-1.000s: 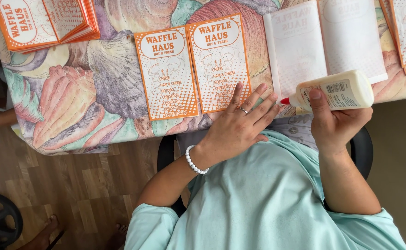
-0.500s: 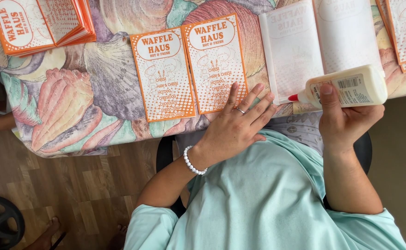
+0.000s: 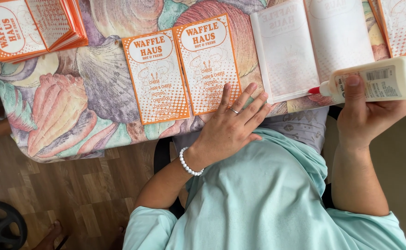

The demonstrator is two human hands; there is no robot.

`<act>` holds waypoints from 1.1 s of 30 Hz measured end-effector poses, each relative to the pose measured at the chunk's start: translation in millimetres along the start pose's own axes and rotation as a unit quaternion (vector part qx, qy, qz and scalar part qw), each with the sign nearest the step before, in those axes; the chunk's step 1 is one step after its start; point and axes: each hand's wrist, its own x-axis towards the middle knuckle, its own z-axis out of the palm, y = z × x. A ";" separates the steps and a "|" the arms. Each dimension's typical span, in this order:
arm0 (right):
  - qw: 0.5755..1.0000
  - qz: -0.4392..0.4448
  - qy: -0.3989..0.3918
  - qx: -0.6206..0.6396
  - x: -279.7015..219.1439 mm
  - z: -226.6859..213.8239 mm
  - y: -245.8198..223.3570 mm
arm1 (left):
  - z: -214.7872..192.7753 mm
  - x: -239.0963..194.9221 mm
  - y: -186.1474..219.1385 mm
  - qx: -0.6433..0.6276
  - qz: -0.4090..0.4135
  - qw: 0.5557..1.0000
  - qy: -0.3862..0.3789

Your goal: Applying glue to the edges of paper bags and folding them to complete the assembly.

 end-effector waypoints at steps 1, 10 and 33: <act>1.000 -0.016 0.006 0.001 0.8 -2.9 5.5 | -0.2 0.1 0.0 0.001 0.000 1.000 -0.001; 0.998 -0.070 0.004 0.001 22.2 -7.8 -4.1 | 0.6 0.3 0.4 -0.011 -0.004 1.000 0.006; 0.985 -0.054 0.123 -0.104 37.1 -73.5 95.4 | 1.2 0.4 1.3 0.005 0.001 1.000 0.000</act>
